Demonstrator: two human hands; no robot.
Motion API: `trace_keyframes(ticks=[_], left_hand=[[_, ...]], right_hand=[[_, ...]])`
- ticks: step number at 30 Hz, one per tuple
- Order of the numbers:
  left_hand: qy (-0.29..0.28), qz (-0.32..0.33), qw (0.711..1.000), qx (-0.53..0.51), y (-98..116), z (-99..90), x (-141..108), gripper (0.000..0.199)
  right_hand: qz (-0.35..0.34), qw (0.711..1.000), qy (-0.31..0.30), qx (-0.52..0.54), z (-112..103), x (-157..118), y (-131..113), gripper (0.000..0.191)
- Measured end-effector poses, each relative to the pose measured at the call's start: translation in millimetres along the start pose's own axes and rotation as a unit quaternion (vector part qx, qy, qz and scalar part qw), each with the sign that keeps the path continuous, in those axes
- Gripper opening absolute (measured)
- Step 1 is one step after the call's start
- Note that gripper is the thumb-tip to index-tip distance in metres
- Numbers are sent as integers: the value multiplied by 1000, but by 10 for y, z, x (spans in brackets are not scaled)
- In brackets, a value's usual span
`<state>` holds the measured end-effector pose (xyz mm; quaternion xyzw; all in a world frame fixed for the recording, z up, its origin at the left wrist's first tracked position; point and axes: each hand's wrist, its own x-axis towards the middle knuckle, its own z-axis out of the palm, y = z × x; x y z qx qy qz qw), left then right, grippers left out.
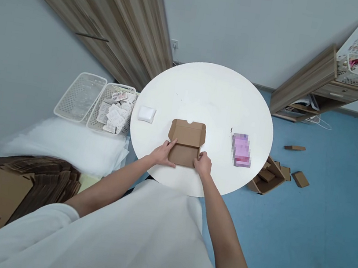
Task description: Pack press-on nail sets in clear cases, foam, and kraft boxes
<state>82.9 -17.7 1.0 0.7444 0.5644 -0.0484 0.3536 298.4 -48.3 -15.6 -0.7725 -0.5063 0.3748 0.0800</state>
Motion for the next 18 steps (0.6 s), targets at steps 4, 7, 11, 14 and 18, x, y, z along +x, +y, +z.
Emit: trace_keyframes(ticks=[4,7,11,14,18], left_hand=[[9,11,1000,-19,0,17,-8,123],[21,8,999,-47,0,34,-32,122],[51,19,991,-119,-16,120,-150,116],[99,-3,974,-206,-34,242,-280,109],[118,-35,933,-337,-4,355,-365,78]], right_hand=[[19,999,10,-32,34,44,-33,21],[29,999,12,-41,41,33,-56,22],[41,999,13,-30,25,-52,-35,36],[42,999,20,3,14,-165,28,54],[3,998,8,69,34,-308,118,57]])
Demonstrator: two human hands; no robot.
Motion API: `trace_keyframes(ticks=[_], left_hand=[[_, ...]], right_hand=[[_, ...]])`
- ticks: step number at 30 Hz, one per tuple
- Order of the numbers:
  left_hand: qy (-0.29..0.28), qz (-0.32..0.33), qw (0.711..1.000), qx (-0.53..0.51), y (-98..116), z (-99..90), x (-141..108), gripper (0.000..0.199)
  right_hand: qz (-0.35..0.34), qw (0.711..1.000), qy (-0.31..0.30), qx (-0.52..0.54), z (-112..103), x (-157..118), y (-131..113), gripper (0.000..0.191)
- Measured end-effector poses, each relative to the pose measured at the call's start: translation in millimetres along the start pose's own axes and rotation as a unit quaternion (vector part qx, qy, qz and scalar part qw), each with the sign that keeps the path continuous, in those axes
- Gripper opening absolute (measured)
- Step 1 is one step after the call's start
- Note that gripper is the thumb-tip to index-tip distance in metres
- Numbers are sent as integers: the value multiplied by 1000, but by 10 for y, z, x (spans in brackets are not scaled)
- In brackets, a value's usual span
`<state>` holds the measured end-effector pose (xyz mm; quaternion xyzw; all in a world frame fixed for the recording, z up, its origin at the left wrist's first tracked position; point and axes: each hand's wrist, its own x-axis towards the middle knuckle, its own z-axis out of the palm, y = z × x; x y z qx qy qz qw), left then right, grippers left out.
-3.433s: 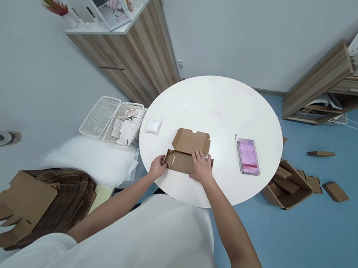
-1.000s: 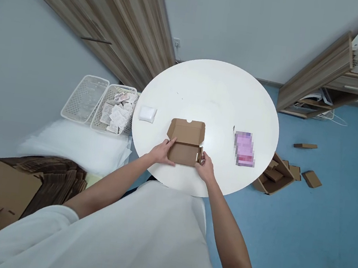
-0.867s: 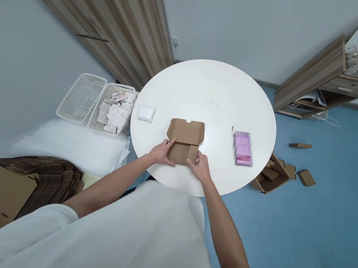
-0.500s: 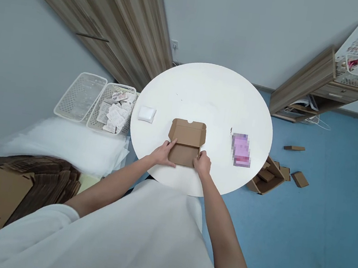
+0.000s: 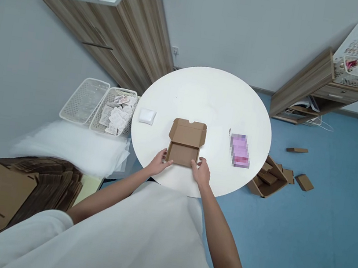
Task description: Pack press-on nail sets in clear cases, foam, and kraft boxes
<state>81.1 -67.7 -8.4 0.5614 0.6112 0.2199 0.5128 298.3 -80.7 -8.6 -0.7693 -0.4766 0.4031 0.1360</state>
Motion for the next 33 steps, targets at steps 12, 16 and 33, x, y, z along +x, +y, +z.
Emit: trace_keyframes(ticks=[12,16,33], left_hand=[[-23,-13,998,-54,50,51,114,64],[-12,-53,998,-41,-17,-117,104,67],[165,-56,984,-37,-437,-1721,1337,60]], right_hand=[[-29,999,43,16,-12,-39,55,55],[-103,974,200,25,-17,-134,-91,52],[-1,981,-65,184,1347,1000,-2146,38]])
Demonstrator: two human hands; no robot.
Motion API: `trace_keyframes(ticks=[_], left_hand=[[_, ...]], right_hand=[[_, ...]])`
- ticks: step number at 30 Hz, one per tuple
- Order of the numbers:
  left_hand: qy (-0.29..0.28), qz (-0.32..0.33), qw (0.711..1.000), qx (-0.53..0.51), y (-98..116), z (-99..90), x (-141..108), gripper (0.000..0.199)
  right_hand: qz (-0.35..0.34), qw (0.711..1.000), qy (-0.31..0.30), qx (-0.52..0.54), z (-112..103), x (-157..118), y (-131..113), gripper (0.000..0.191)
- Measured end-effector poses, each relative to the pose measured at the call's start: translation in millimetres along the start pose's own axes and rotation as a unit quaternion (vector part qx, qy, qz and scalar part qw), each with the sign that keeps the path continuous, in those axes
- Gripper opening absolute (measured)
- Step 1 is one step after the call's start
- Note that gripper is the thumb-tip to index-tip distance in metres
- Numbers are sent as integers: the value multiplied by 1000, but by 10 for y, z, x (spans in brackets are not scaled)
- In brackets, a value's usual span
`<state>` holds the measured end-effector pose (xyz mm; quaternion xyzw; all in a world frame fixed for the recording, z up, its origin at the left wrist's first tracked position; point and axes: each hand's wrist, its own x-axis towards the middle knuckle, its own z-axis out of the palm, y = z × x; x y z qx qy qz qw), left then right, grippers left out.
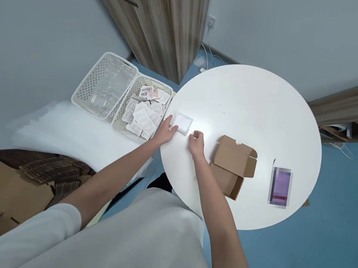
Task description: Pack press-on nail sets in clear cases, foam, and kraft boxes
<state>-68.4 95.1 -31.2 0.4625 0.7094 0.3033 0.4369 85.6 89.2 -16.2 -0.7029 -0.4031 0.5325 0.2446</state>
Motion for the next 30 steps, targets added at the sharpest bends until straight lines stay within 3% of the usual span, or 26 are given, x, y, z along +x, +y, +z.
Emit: trace_keyframes(ticks=[4,9,16,20,23,30], left_hand=[[-19,22,999,16,12,-6,110,52],[-20,39,998,53,17,-5,115,45],[-33,47,998,-38,-9,17,-132,47],[-34,83,992,-85,180,75,-478,48],[-67,115,987,-93,377,239,-771,48],[-173,139,973,-69,616,1002,-1459,50]], right_hand=[[21,999,2,38,172,177,-66,34],[0,999,37,-5,269,214,-60,33],[-40,998,54,-9,105,-43,6,31],[-93,993,66,6,-192,-437,13,31],[-107,990,90,19,-543,-764,103,31],[-59,990,115,-47,-1512,-1222,702,33]])
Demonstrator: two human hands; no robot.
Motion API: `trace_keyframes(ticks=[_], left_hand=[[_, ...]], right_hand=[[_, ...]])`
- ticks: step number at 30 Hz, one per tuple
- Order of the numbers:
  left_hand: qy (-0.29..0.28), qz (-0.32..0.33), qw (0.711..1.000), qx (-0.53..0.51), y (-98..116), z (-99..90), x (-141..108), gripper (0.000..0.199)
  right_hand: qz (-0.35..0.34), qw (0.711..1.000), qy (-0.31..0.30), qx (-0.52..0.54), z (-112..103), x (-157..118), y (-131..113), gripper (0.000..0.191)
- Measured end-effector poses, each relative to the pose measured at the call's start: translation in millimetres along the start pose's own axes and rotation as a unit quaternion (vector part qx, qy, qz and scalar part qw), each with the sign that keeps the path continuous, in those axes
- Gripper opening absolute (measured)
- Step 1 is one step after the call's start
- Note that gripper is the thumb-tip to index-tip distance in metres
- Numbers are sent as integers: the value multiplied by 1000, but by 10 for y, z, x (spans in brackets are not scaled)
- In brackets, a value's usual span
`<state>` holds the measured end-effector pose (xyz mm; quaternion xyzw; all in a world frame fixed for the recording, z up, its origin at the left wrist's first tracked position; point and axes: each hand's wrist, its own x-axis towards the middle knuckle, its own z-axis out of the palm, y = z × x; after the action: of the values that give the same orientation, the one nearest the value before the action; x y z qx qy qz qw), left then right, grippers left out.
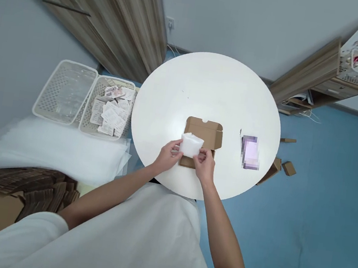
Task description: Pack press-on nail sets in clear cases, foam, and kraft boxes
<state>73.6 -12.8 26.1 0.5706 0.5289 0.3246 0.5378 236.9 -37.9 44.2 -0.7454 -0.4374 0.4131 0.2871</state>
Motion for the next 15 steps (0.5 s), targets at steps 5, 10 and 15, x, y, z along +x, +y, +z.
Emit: trace_keyframes(ticks=[5,10,15], left_hand=[[-35,-49,997,52,-103,490,-116,58],[-59,-88,987,117,-164,616,-103,60],[-51,-127,975,174,-69,648,-133,59]], right_hand=[[-4,993,-64,-97,-270,68,447,22],[-60,971,-107,-206,-226,180,581,25],[-74,951,-141,-264,-114,132,527,31]])
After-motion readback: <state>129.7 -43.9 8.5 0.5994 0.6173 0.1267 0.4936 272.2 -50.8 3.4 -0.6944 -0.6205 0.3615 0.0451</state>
